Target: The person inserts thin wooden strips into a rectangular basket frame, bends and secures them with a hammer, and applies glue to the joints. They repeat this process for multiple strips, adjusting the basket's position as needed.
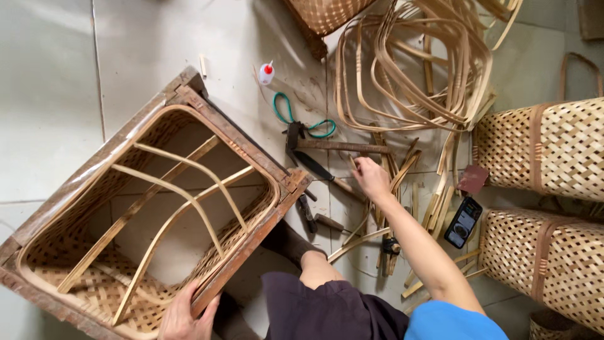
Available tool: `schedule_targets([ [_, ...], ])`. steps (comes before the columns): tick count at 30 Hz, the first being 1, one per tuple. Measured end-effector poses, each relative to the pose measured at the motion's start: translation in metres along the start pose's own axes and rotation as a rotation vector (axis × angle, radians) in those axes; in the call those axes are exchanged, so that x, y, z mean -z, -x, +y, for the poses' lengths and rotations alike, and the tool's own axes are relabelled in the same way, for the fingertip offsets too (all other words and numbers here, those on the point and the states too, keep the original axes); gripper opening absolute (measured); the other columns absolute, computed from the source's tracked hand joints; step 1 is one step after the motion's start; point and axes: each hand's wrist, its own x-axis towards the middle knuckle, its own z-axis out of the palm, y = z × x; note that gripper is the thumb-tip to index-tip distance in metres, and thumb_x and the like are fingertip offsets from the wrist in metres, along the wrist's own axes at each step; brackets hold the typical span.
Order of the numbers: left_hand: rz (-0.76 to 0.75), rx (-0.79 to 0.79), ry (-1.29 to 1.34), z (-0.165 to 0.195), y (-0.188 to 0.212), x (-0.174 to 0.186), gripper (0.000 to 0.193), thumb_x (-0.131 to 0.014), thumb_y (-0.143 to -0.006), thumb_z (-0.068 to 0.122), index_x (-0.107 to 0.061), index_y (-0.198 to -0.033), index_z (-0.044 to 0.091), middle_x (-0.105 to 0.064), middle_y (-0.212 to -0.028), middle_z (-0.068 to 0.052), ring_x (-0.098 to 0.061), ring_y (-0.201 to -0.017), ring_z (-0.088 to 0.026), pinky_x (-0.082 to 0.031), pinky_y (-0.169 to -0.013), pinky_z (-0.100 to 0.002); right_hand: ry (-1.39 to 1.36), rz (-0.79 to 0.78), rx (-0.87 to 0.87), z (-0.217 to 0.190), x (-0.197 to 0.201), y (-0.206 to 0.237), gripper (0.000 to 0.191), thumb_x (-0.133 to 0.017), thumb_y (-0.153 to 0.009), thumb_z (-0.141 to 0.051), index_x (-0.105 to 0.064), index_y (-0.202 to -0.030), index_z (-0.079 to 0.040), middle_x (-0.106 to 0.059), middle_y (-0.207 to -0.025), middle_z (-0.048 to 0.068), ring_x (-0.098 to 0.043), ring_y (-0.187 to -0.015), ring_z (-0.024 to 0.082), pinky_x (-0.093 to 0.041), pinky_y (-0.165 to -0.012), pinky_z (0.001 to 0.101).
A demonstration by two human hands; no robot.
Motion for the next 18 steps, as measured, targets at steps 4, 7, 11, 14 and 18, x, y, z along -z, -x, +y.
schedule_targets([
  [4,0.022,0.03,0.07,0.031,-0.016,0.011,0.057,-0.089,-0.06,0.02,-0.067,-0.112,0.013,-0.066,-0.11,-0.01,-0.066,-0.102,-0.032,-0.053,-0.088,-0.042,-0.071,0.11,0.13,-0.017,-0.013,-0.011,0.014,-0.069,-0.088,-0.012,-0.067,-0.101,-0.014,-0.072,-0.099,0.014,-0.07,-0.091,0.037,-0.057,-0.074,0.0464],
  [7,0.015,0.061,0.036,0.041,-0.035,0.022,0.059,-0.09,-0.057,0.02,-0.068,-0.112,0.014,-0.065,-0.103,-0.006,-0.062,-0.101,-0.03,-0.051,-0.087,-0.042,0.032,0.224,0.268,-0.049,0.017,-0.03,0.018,-0.065,-0.099,-0.013,-0.06,-0.117,-0.013,-0.066,-0.086,0.02,-0.064,-0.058,0.038,-0.052,-0.052,0.0498],
  [11,0.033,0.06,0.026,0.042,-0.052,0.035,0.057,-0.092,-0.058,0.022,-0.069,-0.11,0.015,-0.063,-0.097,-0.005,-0.061,-0.097,-0.027,-0.051,-0.082,-0.042,-0.1,0.446,0.62,-0.127,0.087,-0.052,0.009,-0.052,-0.117,-0.009,-0.049,-0.121,-0.001,-0.058,-0.096,0.015,-0.063,-0.074,0.031,-0.053,-0.067,0.0399],
  [14,0.049,0.005,0.052,0.039,-0.056,0.039,0.057,-0.09,-0.058,0.023,-0.067,-0.109,0.011,-0.063,-0.101,-0.005,-0.061,-0.098,-0.028,-0.051,-0.084,-0.042,-0.395,0.237,0.378,-0.219,0.117,-0.064,0.017,-0.041,-0.119,-0.016,-0.049,-0.128,-0.004,-0.05,-0.08,0.007,-0.047,-0.051,0.015,-0.04,-0.045,0.0289],
  [18,0.051,-0.056,0.036,0.03,-0.056,0.038,0.054,-0.089,-0.061,0.022,-0.067,-0.11,0.011,-0.062,-0.098,-0.006,-0.061,-0.097,-0.028,-0.05,-0.085,-0.043,-0.807,-0.181,0.487,-0.351,0.096,-0.05,0.027,-0.044,-0.109,-0.021,-0.049,-0.131,-0.007,-0.051,-0.084,-0.003,-0.059,-0.063,0.005,-0.056,-0.046,0.0201],
])
